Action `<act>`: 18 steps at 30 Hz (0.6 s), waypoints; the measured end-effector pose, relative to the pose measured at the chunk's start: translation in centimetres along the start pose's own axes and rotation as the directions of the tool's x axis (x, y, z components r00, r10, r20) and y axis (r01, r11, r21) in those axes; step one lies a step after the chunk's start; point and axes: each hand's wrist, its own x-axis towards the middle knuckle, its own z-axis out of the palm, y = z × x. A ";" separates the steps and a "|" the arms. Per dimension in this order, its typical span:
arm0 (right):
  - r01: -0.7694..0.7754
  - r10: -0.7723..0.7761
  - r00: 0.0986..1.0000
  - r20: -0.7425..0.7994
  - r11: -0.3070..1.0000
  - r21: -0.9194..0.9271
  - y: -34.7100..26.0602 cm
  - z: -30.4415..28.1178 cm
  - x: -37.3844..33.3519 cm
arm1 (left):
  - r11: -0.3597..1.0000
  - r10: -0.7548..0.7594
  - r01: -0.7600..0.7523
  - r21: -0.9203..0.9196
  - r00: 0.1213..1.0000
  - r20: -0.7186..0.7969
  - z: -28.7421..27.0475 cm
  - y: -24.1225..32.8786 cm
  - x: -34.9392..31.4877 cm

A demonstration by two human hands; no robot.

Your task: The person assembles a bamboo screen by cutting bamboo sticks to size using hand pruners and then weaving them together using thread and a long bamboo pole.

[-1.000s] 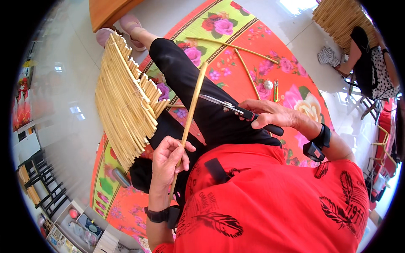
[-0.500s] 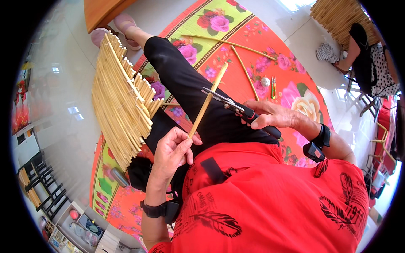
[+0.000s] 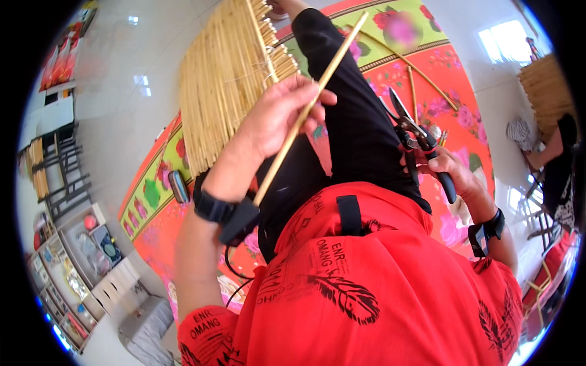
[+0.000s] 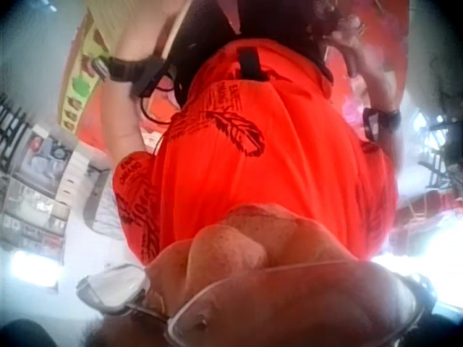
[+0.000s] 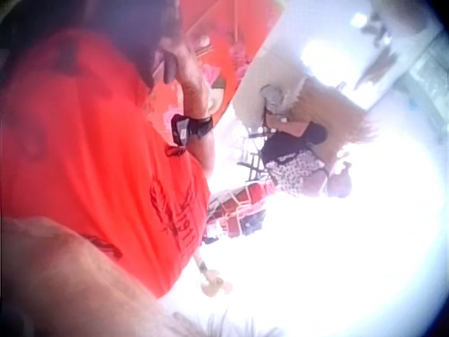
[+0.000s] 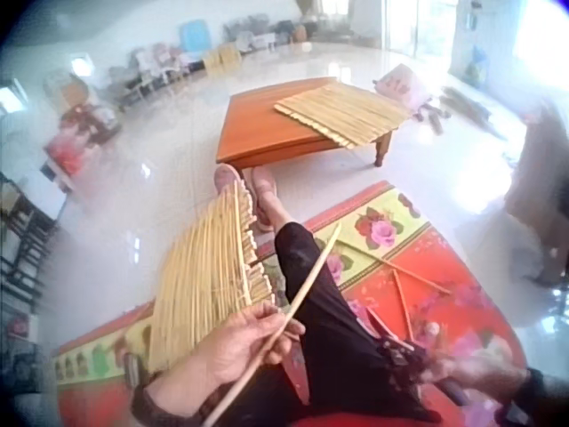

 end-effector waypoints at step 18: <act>-0.004 -0.014 0.998 -0.064 0.964 -0.265 -0.9 1.4 -0.4 | 0.987 -0.014 0.017 -0.159 1.000 0.017 -3.0 1.1 1.6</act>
